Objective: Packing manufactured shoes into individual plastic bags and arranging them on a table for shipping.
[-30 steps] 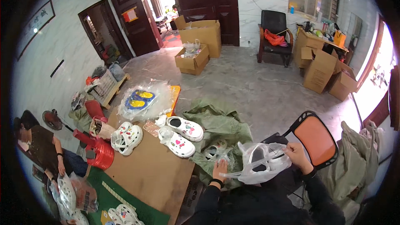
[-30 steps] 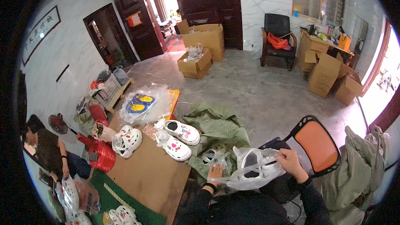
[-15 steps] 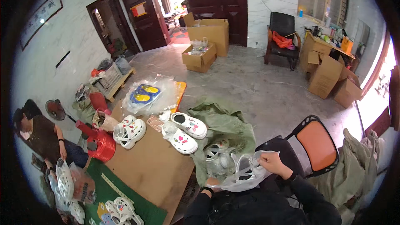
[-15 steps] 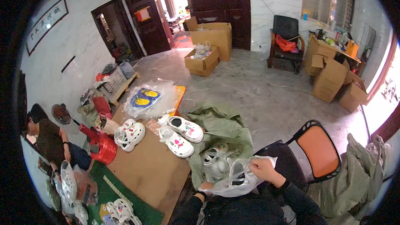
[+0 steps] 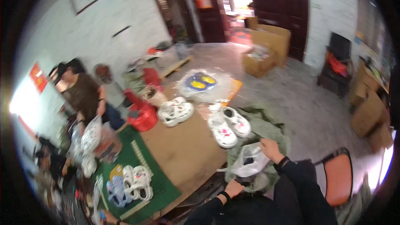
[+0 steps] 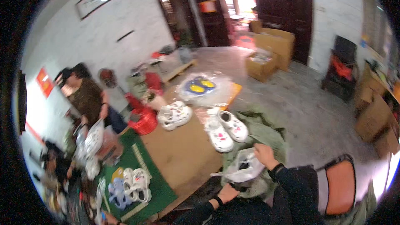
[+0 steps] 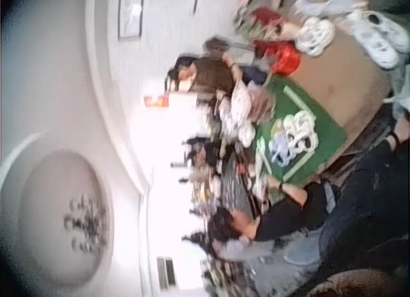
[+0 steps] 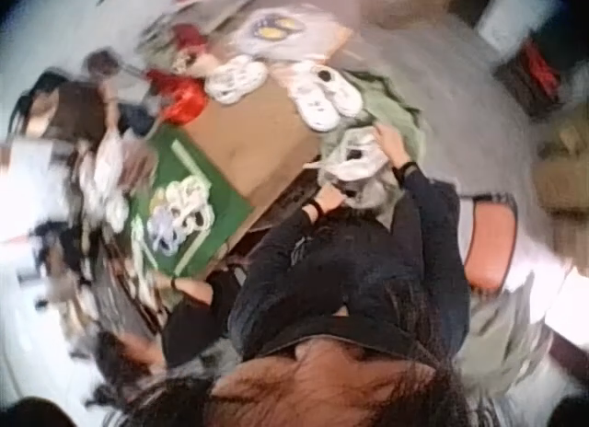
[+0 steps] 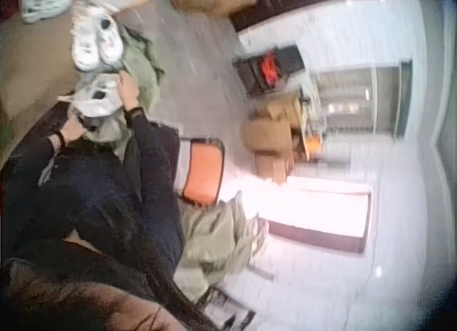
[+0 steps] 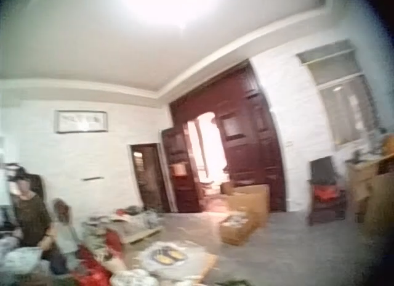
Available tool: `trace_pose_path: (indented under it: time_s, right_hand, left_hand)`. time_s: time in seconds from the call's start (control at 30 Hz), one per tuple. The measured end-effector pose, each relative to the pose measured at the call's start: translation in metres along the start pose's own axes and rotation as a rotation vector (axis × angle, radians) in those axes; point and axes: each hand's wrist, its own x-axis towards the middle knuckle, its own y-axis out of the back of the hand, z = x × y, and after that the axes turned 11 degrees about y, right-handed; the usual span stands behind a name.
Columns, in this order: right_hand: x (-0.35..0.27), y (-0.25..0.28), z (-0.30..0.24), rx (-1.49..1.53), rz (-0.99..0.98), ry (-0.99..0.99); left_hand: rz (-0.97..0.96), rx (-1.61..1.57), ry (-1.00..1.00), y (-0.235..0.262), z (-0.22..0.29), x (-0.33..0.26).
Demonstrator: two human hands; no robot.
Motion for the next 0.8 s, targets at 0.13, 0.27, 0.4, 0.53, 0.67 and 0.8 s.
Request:
trace_pose_path:
  time_s: [0.13,0.27,0.4,0.53,0.67,0.8]
  right_hand:
    - [-0.022,-0.053,0.012,-0.003,0.235,-0.082]
    - [-0.091,-0.109,0.037,0.092,-0.245,-0.152]
    - [-0.125,-0.168,0.066,-0.015,-0.724,-0.297]
    - [-0.134,-0.215,0.092,0.131,-0.844,-0.215]
    - [-0.122,-0.217,0.074,0.372,-1.146,-0.278]
    - [-0.118,-0.18,0.038,0.263,-1.157,-0.257]
  left_hand:
    - [0.207,-0.047,-0.038,-0.037,-0.003,-0.004]
    - [0.161,0.071,0.014,-0.034,0.009,0.0]
    - [0.099,-0.079,0.138,-0.027,0.009,-0.011]
    - [0.293,-0.095,0.233,-0.05,0.008,-0.008]
    - [0.224,-0.129,0.24,-0.059,-0.001,-0.008]
    - [0.298,-0.235,0.143,-0.084,-0.012,0.004]
